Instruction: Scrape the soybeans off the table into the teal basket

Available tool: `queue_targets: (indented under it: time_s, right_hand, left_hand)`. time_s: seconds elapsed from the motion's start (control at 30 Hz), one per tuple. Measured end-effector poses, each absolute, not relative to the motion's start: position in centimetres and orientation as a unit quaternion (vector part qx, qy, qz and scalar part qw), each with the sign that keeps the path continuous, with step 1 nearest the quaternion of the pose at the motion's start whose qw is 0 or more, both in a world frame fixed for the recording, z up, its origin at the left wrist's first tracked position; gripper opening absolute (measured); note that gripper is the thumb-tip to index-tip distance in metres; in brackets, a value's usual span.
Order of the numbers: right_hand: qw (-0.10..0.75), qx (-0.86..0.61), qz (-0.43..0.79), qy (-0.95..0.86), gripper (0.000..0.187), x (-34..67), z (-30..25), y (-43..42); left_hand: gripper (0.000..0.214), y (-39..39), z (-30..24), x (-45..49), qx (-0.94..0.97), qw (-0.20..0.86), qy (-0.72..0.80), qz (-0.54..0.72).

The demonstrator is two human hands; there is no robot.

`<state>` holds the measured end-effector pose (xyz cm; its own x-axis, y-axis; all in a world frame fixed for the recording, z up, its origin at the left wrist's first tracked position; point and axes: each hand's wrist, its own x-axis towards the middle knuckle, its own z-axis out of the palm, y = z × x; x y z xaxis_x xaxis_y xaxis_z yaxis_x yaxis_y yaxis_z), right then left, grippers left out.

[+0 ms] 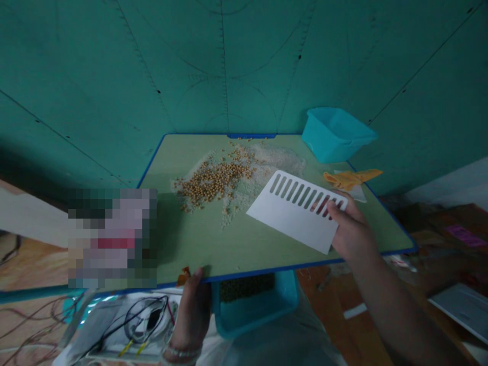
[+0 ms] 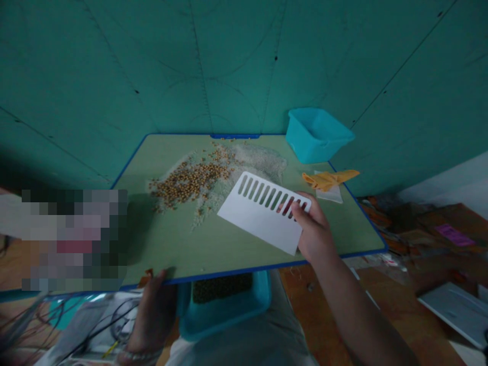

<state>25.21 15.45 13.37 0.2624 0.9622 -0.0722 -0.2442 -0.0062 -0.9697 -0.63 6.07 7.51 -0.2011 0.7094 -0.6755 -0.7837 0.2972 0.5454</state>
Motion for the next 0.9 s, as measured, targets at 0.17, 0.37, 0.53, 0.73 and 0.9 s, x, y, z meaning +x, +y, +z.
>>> queue_targets:
  time_s: [0.17, 0.37, 0.53, 0.73, 0.9]
  right_hand:
    - [0.517, -0.481, 0.591, -0.39, 0.028, 24.4, 14.0, 12.7]
    - [0.469, -0.501, 0.625, -0.372, 0.03, 23.4, 13.6, 12.0]
    - [0.54, -0.52, 0.564, -0.346, 0.032, 24.9, 12.8, 13.4]
    - [0.562, -0.509, 0.549, -0.351, 0.027, 24.2, 13.8, 12.4]
    - [0.501, -0.496, 0.612, -0.358, 0.03, 20.5, 13.2, 10.7]
  left_hand:
    - [0.019, 6.1, 7.3, -0.7, -0.027, 0.626, 0.506, 0.592]
    - [0.017, 6.0, 7.6, -0.6, -0.027, 0.633, 0.505, 0.586]
    - [0.019, 6.1, 7.6, -0.5, -0.029, 0.642, 0.491, 0.588]
    - [0.015, 6.2, 7.5, -0.6, -0.03, 0.631, 0.497, 0.594]
    - [0.018, 6.3, 7.6, -0.4, -0.03, 0.626, 0.494, 0.603]
